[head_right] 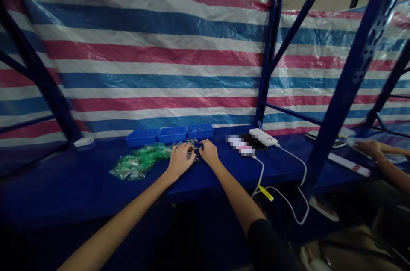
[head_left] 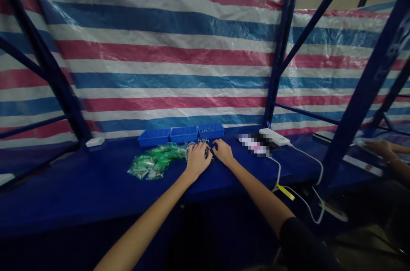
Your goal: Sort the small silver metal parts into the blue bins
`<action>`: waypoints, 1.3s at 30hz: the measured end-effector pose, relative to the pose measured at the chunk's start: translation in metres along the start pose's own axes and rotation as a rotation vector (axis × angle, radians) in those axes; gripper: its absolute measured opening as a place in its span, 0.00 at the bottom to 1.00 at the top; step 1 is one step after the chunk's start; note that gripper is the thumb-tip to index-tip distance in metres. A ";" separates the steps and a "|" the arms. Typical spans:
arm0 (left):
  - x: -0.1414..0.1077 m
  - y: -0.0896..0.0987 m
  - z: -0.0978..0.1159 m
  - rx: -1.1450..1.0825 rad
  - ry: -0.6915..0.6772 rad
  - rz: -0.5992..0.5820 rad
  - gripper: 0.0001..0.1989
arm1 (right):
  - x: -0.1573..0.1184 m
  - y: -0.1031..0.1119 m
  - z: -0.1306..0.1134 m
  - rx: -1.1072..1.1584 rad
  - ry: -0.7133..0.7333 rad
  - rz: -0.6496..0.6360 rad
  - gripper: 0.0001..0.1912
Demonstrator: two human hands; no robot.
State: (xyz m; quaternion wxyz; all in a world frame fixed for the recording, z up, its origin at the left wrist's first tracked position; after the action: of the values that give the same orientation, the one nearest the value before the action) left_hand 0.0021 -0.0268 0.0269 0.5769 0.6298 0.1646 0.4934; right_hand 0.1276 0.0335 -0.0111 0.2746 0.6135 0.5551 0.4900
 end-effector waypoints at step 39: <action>0.063 -0.027 -0.064 -0.214 0.264 -0.062 0.09 | 0.055 -0.014 0.020 0.344 -0.044 -0.125 0.10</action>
State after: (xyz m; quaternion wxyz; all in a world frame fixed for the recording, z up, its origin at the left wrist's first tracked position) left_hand -0.0112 0.0660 0.0199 0.6289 0.4893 0.2046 0.5685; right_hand 0.1347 0.0930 -0.0150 0.2076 0.6261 0.6618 0.3562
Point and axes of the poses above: each hand's wrist, its own x-axis towards the middle knuckle, its own y-axis out of the back of the hand, z = x × y, the point moved 5 cm from there along x, towards the middle knuckle, and after that the axes turned 14 degrees about -z, right-handed, at the moved point
